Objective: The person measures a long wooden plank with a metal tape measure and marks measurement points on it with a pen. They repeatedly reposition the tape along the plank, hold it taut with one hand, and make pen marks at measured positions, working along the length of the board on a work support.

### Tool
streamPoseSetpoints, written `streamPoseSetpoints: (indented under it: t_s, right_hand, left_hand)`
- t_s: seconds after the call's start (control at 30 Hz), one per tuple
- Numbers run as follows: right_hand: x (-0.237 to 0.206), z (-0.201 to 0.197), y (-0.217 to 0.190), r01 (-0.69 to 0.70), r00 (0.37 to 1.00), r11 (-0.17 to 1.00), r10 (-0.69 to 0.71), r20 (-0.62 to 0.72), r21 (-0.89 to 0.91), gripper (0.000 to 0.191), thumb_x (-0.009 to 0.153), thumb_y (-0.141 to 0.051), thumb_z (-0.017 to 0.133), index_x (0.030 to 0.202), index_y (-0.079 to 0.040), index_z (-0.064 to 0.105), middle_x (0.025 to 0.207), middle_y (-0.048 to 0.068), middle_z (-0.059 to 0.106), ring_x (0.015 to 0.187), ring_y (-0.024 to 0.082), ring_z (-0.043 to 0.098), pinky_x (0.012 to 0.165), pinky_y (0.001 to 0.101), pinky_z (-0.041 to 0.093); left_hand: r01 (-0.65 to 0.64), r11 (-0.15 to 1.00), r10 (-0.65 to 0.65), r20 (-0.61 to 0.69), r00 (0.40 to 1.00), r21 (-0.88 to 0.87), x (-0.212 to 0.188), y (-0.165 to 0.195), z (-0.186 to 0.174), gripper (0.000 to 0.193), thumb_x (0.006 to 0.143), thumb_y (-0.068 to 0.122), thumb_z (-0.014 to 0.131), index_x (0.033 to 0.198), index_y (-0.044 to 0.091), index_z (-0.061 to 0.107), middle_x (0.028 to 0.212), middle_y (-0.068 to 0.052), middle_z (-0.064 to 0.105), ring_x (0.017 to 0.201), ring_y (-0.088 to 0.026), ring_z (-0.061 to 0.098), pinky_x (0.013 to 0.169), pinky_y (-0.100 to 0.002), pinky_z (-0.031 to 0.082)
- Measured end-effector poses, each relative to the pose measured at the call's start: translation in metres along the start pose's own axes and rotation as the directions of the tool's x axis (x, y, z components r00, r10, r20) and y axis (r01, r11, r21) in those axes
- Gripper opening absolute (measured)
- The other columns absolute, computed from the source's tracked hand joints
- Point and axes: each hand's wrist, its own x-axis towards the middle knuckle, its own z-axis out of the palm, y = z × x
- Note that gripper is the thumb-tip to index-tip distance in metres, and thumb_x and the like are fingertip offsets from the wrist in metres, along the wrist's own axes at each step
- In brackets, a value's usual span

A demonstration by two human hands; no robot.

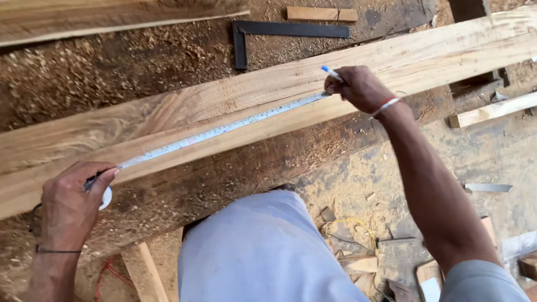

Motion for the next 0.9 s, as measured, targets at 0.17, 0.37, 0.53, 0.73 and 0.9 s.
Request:
streamPoseSetpoints:
  t_s: [0.17,0.37,0.53,0.73,0.9]
  right_hand:
    - [0.009,0.031,-0.005,0.071,0.996,0.996,-0.069,-0.048,0.054,0.017,0.102,-0.012,0.061,0.094,-0.002,0.072,0.079,0.011,0.073,0.072,0.021,0.068,0.071,0.0378,0.055]
    - [-0.003,0.036,-0.014,-0.012,0.997,0.98,0.027,-0.073,0.197,0.013,0.099,-0.012,0.064,0.095,-0.002,0.071,0.079,0.009,0.073,0.073,0.017,0.069,0.067,0.0346,0.058]
    - [-0.008,0.033,-0.025,-0.035,0.993,0.978,0.056,-0.1,0.204,0.015,0.102,-0.011,0.06,0.097,-0.001,0.071,0.082,0.008,0.073,0.073,0.015,0.07,0.066,0.0332,0.058]
    - [-0.017,0.025,-0.003,-0.228,0.968,0.955,0.244,-0.065,0.189,0.021,0.105,-0.018,0.055,0.106,-0.004,0.07,0.093,0.01,0.074,0.075,0.015,0.068,0.069,0.0314,0.061]
    - [-0.018,0.008,0.046,-0.379,0.909,0.903,0.404,-0.101,0.2,0.02,0.109,-0.015,0.051,0.109,-0.002,0.067,0.092,0.014,0.071,0.075,0.018,0.067,0.068,0.0339,0.06]
  left_hand:
    - [-0.189,0.982,0.189,-0.04,0.981,-0.019,0.011,-0.021,-0.011,0.021,0.097,0.022,0.074,0.11,0.007,0.078,0.111,-0.011,0.076,0.095,-0.027,0.073,0.082,-0.039,0.056]
    - [-0.196,0.98,0.195,-0.027,0.98,-0.043,0.017,-0.035,-0.014,0.021,0.096,0.023,0.075,0.109,0.007,0.078,0.107,-0.012,0.076,0.089,-0.027,0.073,0.08,-0.039,0.056]
    - [-0.196,0.98,0.195,-0.013,0.981,-0.022,0.018,-0.041,-0.011,0.021,0.094,0.025,0.075,0.108,0.01,0.08,0.107,-0.009,0.078,0.086,-0.022,0.073,0.077,-0.036,0.058]
    - [-0.151,0.988,0.151,0.07,0.986,-0.003,0.028,-0.022,0.029,0.018,0.095,0.026,0.072,0.105,0.013,0.079,0.106,-0.009,0.078,0.087,-0.02,0.074,0.077,-0.034,0.062]
    - [-0.264,0.962,0.262,0.038,0.964,0.071,0.042,0.029,0.078,0.014,0.094,0.023,0.074,0.102,0.012,0.078,0.104,-0.008,0.077,0.088,-0.02,0.073,0.078,-0.033,0.061]
